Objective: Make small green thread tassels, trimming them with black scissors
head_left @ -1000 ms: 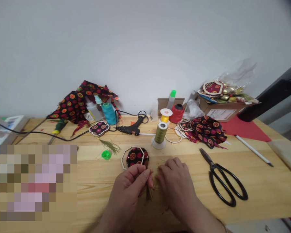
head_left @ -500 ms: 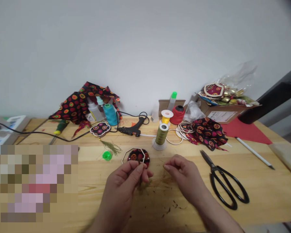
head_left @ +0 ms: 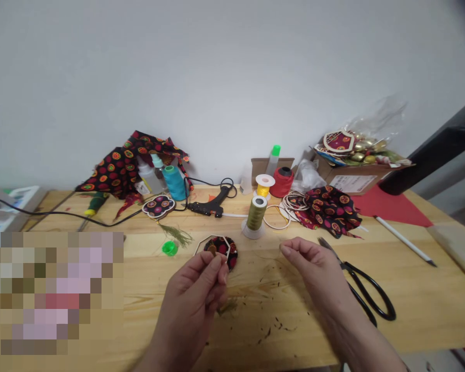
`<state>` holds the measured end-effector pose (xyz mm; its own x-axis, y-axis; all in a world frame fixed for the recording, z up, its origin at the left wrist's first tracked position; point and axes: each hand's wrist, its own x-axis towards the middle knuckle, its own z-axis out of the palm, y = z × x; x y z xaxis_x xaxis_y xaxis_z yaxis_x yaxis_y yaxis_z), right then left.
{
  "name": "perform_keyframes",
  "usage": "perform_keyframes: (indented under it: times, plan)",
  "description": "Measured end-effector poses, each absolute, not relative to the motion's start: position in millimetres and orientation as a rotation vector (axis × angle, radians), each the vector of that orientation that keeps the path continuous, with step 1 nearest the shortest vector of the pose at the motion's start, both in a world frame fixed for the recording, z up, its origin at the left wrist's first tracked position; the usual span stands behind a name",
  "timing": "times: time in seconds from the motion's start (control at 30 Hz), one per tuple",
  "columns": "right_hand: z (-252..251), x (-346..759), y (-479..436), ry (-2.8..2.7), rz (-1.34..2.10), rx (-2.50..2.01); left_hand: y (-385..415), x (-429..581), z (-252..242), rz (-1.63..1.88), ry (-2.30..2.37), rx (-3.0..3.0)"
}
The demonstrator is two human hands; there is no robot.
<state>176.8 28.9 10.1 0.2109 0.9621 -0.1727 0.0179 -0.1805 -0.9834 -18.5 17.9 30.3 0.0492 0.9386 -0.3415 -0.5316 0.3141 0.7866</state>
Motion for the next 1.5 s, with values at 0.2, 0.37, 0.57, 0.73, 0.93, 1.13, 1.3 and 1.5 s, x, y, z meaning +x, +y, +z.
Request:
perform_keyframes:
  times: [0.2, 0.37, 0.57, 0.73, 0.93, 1.13, 1.3, 1.5]
  plan:
    - [31, 156, 18, -1.035, 1.269, -1.405, 21, -9, 25, 1.065, 1.021, 0.596]
    - [35, 137, 11, -1.021, 1.384, -1.326, 20, 2, 26, 0.983, 0.997, 0.563]
    - [33, 132, 16, -0.885, 1.422, -1.276, 18, 6, 25, 0.949, 1.014, 0.516]
    - [32, 128, 18, -0.848, 1.464, -1.207, 19, 7, 29, 0.896, 1.005, 0.541]
    - [29, 126, 19, -0.8, 1.525, -1.175, 18, 9, 29, 0.847, 0.999, 0.596]
    - [26, 126, 19, -0.825, 1.529, -1.156, 18, 7, 29, 0.85, 1.005, 0.597]
    - [24, 128, 19, -0.851, 1.467, -1.188, 16, 6, 26, 0.869, 1.004, 0.566]
    - [25, 129, 18, -0.795, 1.485, -1.204, 15, 6, 23, 0.868, 1.033, 0.604]
